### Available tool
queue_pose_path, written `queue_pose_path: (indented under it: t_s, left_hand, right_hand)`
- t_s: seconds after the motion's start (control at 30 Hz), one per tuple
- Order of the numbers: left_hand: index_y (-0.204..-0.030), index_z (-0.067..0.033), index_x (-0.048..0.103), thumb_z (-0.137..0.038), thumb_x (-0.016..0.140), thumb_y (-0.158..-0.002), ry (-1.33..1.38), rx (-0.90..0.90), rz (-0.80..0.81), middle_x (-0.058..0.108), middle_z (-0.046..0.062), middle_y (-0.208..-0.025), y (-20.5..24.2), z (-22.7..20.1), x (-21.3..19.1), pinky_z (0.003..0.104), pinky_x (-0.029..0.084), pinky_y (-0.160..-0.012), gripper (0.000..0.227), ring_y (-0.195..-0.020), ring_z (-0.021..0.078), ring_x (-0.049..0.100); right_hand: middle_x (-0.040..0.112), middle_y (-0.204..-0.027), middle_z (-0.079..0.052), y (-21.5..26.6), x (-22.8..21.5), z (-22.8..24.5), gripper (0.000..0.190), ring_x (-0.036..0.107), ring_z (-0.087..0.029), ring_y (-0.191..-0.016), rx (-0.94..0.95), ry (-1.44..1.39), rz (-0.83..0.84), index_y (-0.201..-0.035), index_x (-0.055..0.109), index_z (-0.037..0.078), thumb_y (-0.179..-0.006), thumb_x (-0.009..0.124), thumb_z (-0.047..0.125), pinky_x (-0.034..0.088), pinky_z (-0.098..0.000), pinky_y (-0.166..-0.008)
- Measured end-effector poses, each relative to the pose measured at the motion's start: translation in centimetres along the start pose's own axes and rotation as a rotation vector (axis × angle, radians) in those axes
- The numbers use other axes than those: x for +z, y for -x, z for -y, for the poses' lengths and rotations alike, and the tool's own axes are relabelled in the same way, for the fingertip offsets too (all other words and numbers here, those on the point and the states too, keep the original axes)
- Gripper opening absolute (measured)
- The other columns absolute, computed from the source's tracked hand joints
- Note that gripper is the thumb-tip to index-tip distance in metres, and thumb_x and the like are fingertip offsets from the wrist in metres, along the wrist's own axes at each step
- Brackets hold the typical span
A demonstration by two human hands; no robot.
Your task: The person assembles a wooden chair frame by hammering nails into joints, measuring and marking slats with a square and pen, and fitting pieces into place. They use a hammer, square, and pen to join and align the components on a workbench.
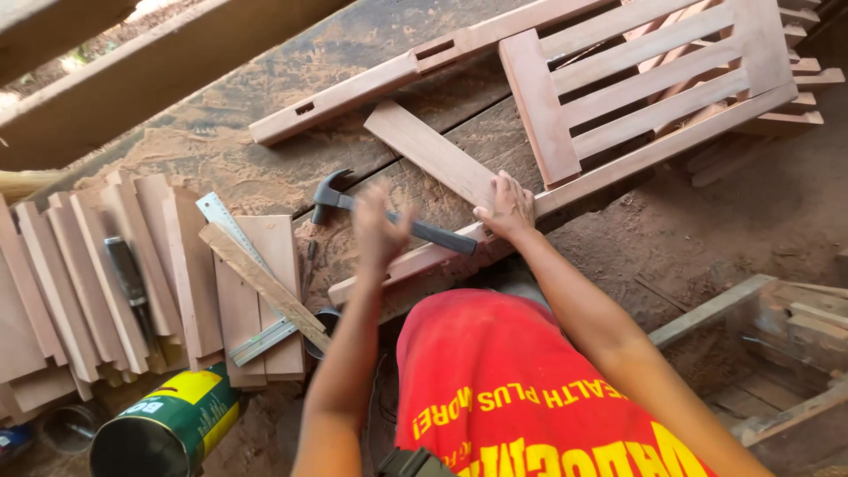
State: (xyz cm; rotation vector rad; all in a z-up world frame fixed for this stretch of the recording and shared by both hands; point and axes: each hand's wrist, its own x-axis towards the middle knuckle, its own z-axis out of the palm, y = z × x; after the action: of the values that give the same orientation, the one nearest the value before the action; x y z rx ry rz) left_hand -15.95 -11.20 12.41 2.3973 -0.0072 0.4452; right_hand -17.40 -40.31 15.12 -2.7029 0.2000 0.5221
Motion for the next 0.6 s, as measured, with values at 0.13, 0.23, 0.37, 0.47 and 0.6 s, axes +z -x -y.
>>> queue_pose_path:
  t_s: [0.13, 0.23, 0.37, 0.47, 0.6]
  left_hand:
    - [-0.134, -0.0158, 0.066, -0.047, 0.088, -0.075, 0.395, -0.158, 0.381, 0.070, 0.011, -0.119, 8.4, -8.0, -3.8, 0.041, 0.054, -0.097, 0.071, -0.110, 0.0326, 0.069]
    - [-0.137, -0.0142, 0.064, -0.037, 0.087, -0.081, 0.533, -0.371, 0.358, 0.070, 0.013, -0.118, 9.3, -11.1, -6.6, 0.040, 0.055, -0.097, 0.064, -0.110, 0.0304, 0.070]
    - [-0.134, -0.0118, 0.066, -0.031, 0.088, -0.083, 0.600, -0.491, 0.222, 0.072, 0.014, -0.116, 10.1, -11.0, -4.0, 0.038, 0.057, -0.094, 0.059, -0.107, 0.0280, 0.072]
    - [-0.134, -0.0087, 0.066, -0.030, 0.086, -0.086, 0.647, -0.644, 0.239, 0.072, 0.015, -0.117, 8.1, -13.2, -3.2, 0.035, 0.056, -0.094, 0.057, -0.107, 0.0245, 0.073]
    - [-0.155, -0.0058, 0.039, -0.042, 0.075, -0.095, 0.964, -0.897, 0.334, 0.052, 0.031, -0.141, 5.1, -17.3, 0.4, 0.051, 0.053, -0.096, 0.079, -0.123, 0.0427, 0.061]
  right_hand:
    - [0.055, -0.128, -0.022, -0.9, -1.3, 0.1, 0.105, 0.057, -0.045, -0.119, -0.131, 0.146, -0.071, -0.151, 0.042, 0.005, -0.065, 0.079, 0.053, 0.044, -0.0598, -0.093]
    - [0.058, -0.112, -0.018, -0.6, -3.6, 0.7, 0.097, 0.063, -0.043, -0.106, -0.163, 0.130, -0.077, -0.128, 0.059, 0.007, -0.058, 0.080, 0.072, 0.050, -0.0575, -0.086]
    - [0.065, -0.116, -0.013, -1.5, -7.5, 0.9, 0.089, 0.068, -0.034, -0.111, 0.037, -0.127, 0.232, -0.126, 0.071, 0.017, -0.048, 0.091, 0.054, 0.055, -0.0446, -0.093]
    - [0.063, -0.069, 0.002, 0.7, -10.3, 1.2, 0.033, 0.057, -0.007, -0.068, 0.172, -0.782, 0.437, -0.084, 0.077, 0.015, -0.067, 0.080, 0.044, 0.040, -0.0208, -0.063]
    - [0.064, -0.076, -0.006, 3.9, -11.1, -2.8, 0.056, 0.057, -0.009, -0.070, 0.064, -1.068, 0.451, -0.120, 0.072, 0.004, -0.074, 0.073, 0.037, 0.048, -0.0231, -0.065]
